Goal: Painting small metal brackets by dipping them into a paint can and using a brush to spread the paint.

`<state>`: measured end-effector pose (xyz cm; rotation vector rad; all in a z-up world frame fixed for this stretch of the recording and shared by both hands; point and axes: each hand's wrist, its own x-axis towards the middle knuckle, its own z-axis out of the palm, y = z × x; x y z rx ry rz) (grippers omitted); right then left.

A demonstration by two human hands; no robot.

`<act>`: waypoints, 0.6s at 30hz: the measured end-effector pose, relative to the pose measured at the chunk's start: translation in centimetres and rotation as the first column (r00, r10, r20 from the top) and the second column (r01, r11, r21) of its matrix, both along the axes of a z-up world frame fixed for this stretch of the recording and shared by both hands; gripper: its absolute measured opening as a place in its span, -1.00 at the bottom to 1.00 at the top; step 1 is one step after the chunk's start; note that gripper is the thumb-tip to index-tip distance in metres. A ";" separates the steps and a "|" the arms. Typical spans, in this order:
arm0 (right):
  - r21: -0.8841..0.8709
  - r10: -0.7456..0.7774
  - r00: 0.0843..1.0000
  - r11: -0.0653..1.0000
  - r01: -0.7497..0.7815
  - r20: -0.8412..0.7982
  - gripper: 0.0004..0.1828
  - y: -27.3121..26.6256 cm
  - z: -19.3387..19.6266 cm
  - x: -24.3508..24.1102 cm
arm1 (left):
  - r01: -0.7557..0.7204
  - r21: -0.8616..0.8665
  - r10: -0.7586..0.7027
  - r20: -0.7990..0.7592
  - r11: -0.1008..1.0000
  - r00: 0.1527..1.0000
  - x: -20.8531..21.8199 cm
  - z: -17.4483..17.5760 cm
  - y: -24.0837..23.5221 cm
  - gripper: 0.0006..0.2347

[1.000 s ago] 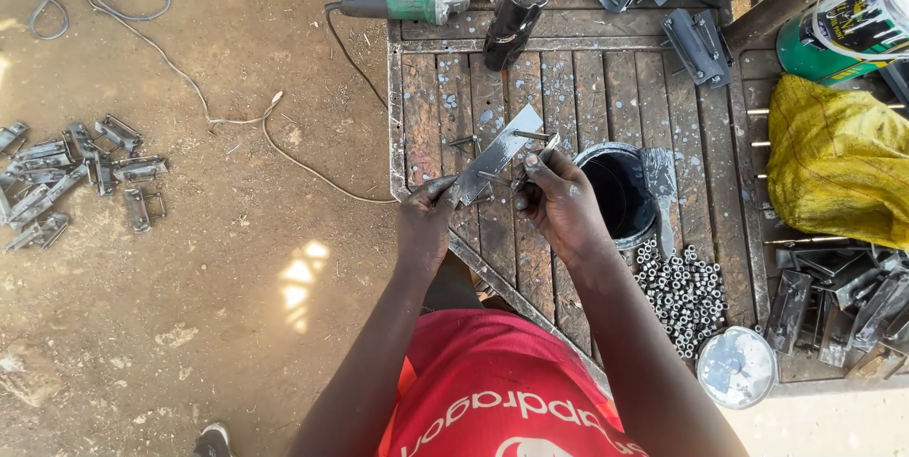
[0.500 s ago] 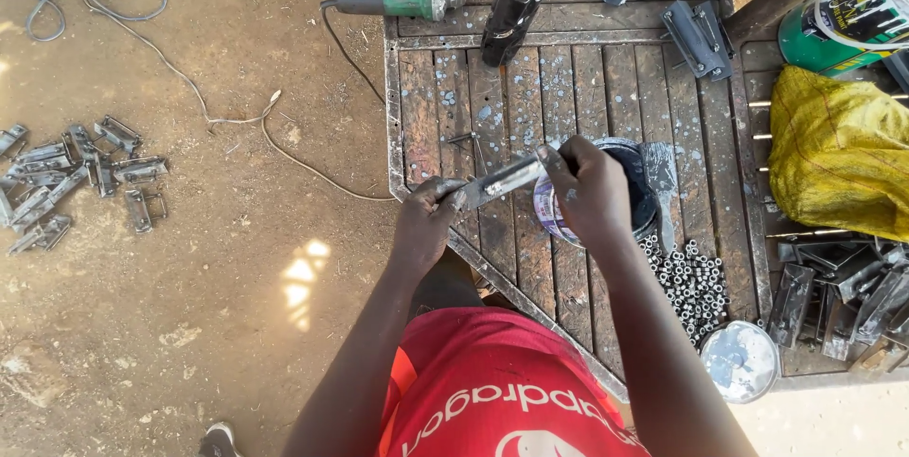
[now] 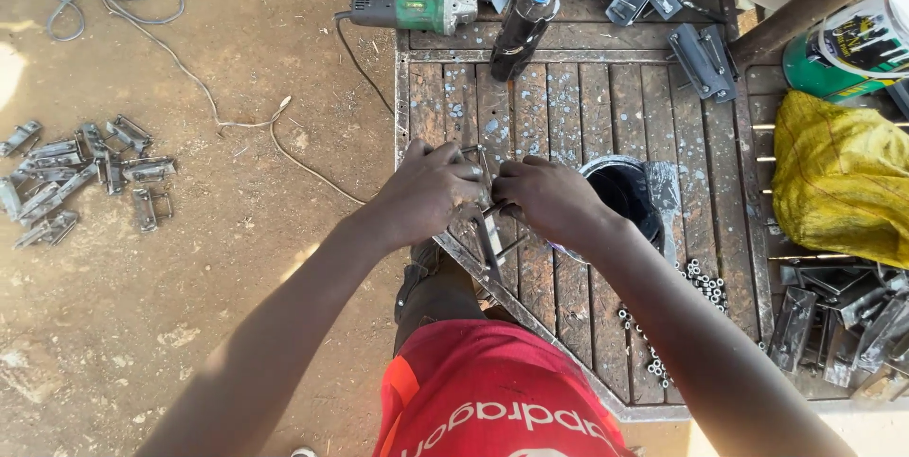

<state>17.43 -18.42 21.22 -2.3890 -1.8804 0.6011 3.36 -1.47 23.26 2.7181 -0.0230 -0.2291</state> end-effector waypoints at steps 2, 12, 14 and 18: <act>0.003 0.000 1.000 1.000 0.000 -0.005 -0.79 -0.1 -0.4 0.0 | 0.013 0.053 -0.014 0.011 0.998 1.000 0.6 0.4 0.6 -0.85; -0.035 -0.421 0.903 0.905 0.425 0.086 -0.80 1.7 -8.8 0.4 | -0.823 -0.397 0.845 -0.179 0.407 0.504 -1.8 -11.3 1.1 -0.76; -0.010 -0.458 0.887 0.888 0.459 0.059 -0.82 2.3 -7.7 0.0 | -0.842 -0.501 0.785 -0.433 0.200 0.444 -2.9 -17.1 -3.1 -0.68; -0.031 -0.524 0.852 0.851 0.524 -0.007 -0.81 3.7 -8.3 -1.0 | -0.769 -0.501 0.427 -0.842 -0.396 0.329 -1.9 -13.5 -9.4 -0.59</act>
